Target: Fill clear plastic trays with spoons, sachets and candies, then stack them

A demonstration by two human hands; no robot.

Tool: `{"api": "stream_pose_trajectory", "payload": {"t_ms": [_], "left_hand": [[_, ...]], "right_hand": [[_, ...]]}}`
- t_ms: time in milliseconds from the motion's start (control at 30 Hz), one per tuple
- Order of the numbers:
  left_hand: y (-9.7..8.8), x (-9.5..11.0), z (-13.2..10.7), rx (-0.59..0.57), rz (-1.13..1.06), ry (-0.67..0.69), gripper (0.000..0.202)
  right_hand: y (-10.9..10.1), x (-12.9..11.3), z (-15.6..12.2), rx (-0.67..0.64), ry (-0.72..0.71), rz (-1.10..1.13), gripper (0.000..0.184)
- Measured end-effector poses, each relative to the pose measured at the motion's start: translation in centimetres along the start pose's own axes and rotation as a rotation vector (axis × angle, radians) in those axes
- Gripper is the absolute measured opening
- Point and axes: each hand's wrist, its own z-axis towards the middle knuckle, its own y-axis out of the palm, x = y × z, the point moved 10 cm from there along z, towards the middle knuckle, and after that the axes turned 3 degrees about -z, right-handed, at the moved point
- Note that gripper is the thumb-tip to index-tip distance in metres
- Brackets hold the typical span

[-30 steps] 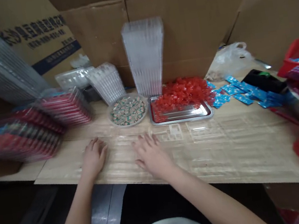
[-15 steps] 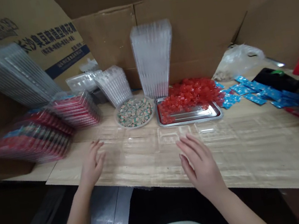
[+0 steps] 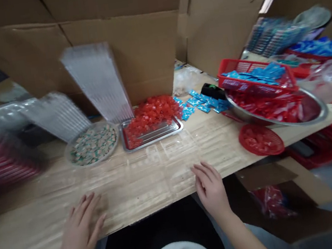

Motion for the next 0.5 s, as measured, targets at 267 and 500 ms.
{"api": "stream_pose_trajectory", "payload": {"t_ms": [267,500], "left_hand": [[-4.5,5.7,2.6,0.232,-0.191,0.027,0.022],[-4.6,4.1,5.1,0.184,-0.307,-0.206,0.036]], "right_hand": [[-0.7,2.9,1.4,0.043,0.027,-0.028,0.027],[1.4,2.0,6.2,-0.061,-0.076,0.089,0.023]]}}
